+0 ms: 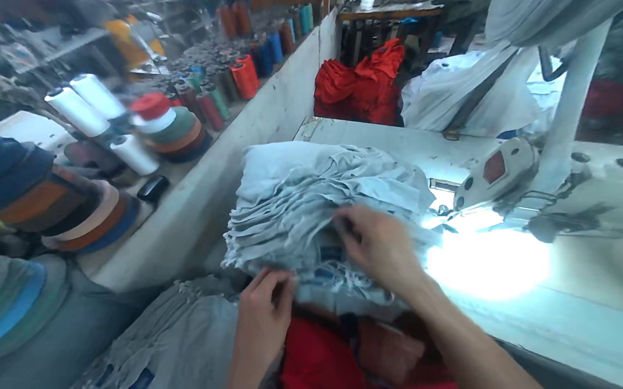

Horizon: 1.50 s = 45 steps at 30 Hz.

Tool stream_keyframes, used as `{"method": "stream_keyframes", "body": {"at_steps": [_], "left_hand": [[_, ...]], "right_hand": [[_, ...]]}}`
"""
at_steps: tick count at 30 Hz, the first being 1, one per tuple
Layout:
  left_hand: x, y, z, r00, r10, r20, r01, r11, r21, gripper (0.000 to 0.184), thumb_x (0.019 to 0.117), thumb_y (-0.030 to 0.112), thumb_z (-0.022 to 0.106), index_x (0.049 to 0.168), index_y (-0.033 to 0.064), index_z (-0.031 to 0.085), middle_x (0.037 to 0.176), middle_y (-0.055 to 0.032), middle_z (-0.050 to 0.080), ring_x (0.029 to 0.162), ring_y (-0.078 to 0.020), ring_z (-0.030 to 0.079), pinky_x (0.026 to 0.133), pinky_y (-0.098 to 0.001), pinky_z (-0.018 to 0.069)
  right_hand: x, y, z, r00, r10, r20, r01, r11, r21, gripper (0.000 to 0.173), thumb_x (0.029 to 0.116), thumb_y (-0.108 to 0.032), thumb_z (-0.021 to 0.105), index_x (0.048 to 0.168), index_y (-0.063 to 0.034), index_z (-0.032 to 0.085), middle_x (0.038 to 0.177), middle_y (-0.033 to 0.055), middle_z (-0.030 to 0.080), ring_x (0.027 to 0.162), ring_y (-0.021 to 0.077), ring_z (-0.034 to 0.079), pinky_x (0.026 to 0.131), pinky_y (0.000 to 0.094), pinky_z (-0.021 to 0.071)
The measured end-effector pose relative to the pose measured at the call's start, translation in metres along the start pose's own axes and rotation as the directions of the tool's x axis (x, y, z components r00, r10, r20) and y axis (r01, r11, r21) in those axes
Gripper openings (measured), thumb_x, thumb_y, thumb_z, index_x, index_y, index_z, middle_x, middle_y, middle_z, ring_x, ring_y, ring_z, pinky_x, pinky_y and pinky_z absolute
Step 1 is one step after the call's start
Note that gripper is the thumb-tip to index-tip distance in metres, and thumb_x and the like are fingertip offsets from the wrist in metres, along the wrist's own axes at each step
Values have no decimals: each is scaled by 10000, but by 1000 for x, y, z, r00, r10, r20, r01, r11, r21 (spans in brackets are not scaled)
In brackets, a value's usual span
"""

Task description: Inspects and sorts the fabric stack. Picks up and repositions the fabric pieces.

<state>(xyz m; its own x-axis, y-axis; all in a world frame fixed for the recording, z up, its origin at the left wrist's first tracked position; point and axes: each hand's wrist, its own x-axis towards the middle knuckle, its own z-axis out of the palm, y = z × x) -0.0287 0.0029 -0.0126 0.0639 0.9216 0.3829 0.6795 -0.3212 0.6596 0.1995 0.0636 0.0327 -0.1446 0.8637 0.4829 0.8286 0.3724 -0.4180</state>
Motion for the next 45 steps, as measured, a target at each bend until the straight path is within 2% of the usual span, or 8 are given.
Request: {"method": "stream_keyframes", "body": {"at_steps": [7,13,16,19,24,30,36,45], "left_hand": [[128,8,21,975,214,-57,-205,969,141,183,1014,174,618,1006,19,715,998,-117,677,838,-193,684,770,-368,600],[205,-6,48,969,242,48,-247,960,134,173,998,72,584,1060,-37,702,1045,-189,701,953,-291,699,893,-443,572],[191,-12,37,974,217,65,-223,970,99,166,999,69,589,1090,-19,697,1068,-171,693,918,-268,693,852,-447,580],[155,-18,15,989,142,49,-143,990,9,190,1032,201,604,1106,60,707,1039,-86,705,842,-166,699,781,-392,610],[59,3,-13,983,71,-171,-103,977,-185,187,1003,217,650,1029,49,727,935,-25,714,735,-83,691,648,-256,618],[21,19,8,968,112,-225,-148,978,-150,128,960,132,684,1012,47,765,991,-32,709,756,-40,692,656,-200,623],[44,31,15,951,308,-2,-305,944,126,260,972,160,645,1199,91,752,999,-72,707,804,-106,686,734,-244,598],[10,13,-4,975,203,-95,-181,963,198,197,983,230,603,976,114,763,944,-19,691,794,-22,651,696,-152,559]], "right_hand": [[24,32,43,963,130,-237,-178,965,-191,257,897,-134,667,1142,-56,666,851,162,717,650,400,691,513,591,506],[8,40,20,1000,-6,7,5,993,118,359,1009,-442,594,1097,-122,731,801,46,695,663,209,654,586,452,547],[-12,23,4,960,-197,198,162,970,181,411,951,-554,642,1166,-224,758,935,22,712,739,175,676,622,429,572],[-20,11,7,945,-162,285,116,978,171,285,847,-190,715,1128,-187,760,998,87,709,796,286,707,624,538,566],[-11,21,13,992,-31,119,-35,857,514,248,998,-321,634,992,-107,758,878,-4,693,793,38,633,726,232,540],[-14,19,13,989,-21,148,-65,830,555,242,1006,-316,637,996,-104,754,872,-24,694,775,-1,616,702,182,515],[-21,19,9,974,-141,177,45,887,460,208,950,-197,637,1092,-108,759,963,42,709,869,118,673,776,318,575],[-47,-10,3,975,-220,42,223,968,-111,369,1018,-454,536,1217,-217,737,949,43,691,739,220,677,557,383,552]]}}
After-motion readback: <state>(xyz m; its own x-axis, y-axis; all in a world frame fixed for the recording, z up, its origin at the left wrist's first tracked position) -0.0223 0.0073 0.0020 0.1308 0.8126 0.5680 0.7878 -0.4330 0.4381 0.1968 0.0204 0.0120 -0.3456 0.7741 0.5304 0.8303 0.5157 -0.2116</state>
